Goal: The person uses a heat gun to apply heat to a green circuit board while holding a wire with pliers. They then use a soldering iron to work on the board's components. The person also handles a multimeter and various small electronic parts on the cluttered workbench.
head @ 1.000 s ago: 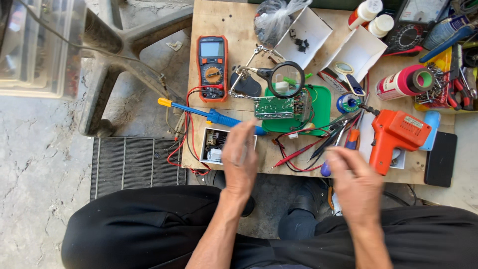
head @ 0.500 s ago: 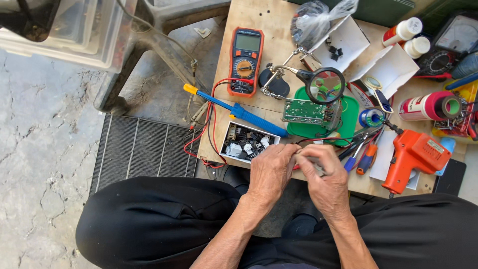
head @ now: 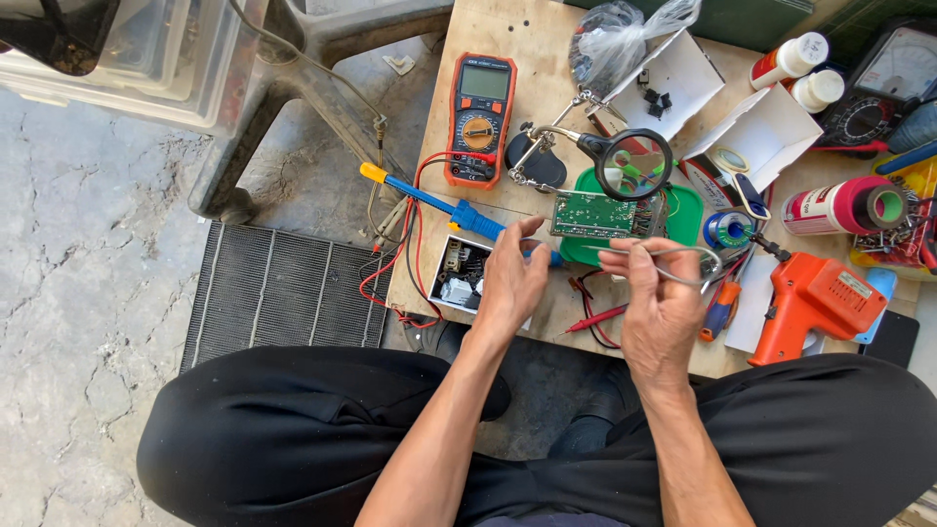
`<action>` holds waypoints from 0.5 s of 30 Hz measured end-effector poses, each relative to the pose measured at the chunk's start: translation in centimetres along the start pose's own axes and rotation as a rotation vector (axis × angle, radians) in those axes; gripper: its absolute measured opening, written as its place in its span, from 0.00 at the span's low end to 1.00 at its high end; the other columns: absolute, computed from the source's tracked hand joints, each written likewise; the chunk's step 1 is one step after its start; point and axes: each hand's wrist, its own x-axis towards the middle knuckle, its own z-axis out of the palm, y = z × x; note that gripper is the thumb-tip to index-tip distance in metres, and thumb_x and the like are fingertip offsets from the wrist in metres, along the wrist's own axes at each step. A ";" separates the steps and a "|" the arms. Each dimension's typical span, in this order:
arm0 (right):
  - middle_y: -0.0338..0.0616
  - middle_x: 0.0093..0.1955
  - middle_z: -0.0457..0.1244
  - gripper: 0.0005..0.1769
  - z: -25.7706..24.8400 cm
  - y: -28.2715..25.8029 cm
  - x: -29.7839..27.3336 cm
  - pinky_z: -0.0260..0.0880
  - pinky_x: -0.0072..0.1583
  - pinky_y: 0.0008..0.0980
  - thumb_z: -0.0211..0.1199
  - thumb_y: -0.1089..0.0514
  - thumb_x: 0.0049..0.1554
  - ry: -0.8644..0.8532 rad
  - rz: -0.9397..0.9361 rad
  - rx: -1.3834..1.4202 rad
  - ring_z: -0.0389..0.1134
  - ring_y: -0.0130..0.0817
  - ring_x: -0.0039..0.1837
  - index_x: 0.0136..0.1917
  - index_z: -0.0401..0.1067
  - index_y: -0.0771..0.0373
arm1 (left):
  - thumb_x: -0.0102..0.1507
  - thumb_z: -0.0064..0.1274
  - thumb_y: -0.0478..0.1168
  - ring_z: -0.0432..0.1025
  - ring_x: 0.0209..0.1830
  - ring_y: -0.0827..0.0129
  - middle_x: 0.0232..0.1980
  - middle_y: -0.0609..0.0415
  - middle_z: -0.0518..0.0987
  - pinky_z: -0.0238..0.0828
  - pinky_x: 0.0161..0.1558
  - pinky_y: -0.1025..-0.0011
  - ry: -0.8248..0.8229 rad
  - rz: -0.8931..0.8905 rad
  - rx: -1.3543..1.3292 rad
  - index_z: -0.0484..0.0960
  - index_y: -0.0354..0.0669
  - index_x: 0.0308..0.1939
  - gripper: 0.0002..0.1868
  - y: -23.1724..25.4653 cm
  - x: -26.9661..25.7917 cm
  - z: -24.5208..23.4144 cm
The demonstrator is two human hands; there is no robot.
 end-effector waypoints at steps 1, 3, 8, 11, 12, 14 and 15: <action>0.65 0.56 0.72 0.07 0.2 0.1 0.1 0.82 0.60 0.45 0.52 0.64 0.78 0.000 0.007 0.011 0.79 0.50 0.56 0.61 0.65 0.73 | 0.66 0.56 0.38 0.82 0.63 0.46 0.62 0.34 0.82 0.86 0.60 0.56 -0.025 -0.039 -0.011 0.81 0.36 0.68 0.25 -1.5 1.0 0.6; 0.66 0.56 0.72 0.07 0.6 0.3 0.3 0.82 0.59 0.45 0.52 0.65 0.78 0.001 0.017 0.026 0.79 0.51 0.55 0.60 0.65 0.74 | 0.66 0.56 0.37 0.84 0.62 0.51 0.62 0.36 0.83 0.86 0.59 0.55 -0.050 -0.078 -0.016 0.82 0.38 0.67 0.25 -2.3 1.8 1.1; 0.65 0.56 0.73 0.08 1.0 0.6 0.3 0.83 0.59 0.42 0.54 0.64 0.77 -0.001 0.061 0.049 0.80 0.48 0.55 0.60 0.67 0.74 | 0.63 0.65 0.35 0.84 0.52 0.59 0.52 0.39 0.87 0.90 0.51 0.59 -0.085 -0.221 -0.375 0.86 0.31 0.61 0.22 -1.2 2.1 1.0; 0.64 0.56 0.74 0.06 1.3 0.7 0.5 0.83 0.59 0.42 0.56 0.65 0.76 -0.005 0.032 0.020 0.80 0.47 0.55 0.60 0.68 0.74 | 0.62 0.71 0.39 0.83 0.51 0.65 0.51 0.44 0.88 0.89 0.52 0.60 -0.119 -0.234 -0.409 0.86 0.35 0.60 0.23 -2.2 2.6 0.9; 0.64 0.56 0.74 0.06 1.2 0.7 0.6 0.83 0.59 0.42 0.56 0.65 0.76 -0.004 0.032 0.023 0.80 0.47 0.55 0.60 0.68 0.74 | 0.62 0.71 0.39 0.83 0.51 0.65 0.51 0.44 0.88 0.89 0.52 0.60 -0.119 -0.233 -0.406 0.86 0.35 0.60 0.23 -1.9 2.5 0.7; 0.64 0.57 0.74 0.05 1.3 0.7 0.7 0.84 0.58 0.41 0.57 0.66 0.76 -0.006 0.026 0.028 0.80 0.46 0.56 0.60 0.68 0.73 | 0.62 0.74 0.44 0.83 0.51 0.67 0.50 0.45 0.88 0.88 0.53 0.61 -0.153 -0.198 -0.365 0.86 0.34 0.60 0.26 -1.3 2.4 0.1; 0.64 0.57 0.74 0.05 1.3 0.9 0.8 0.84 0.58 0.41 0.57 0.66 0.76 -0.007 0.026 0.030 0.80 0.46 0.56 0.60 0.68 0.73 | 0.62 0.74 0.44 0.83 0.51 0.67 0.50 0.45 0.88 0.88 0.53 0.61 -0.152 -0.198 -0.363 0.86 0.34 0.60 0.26 -1.8 2.5 0.2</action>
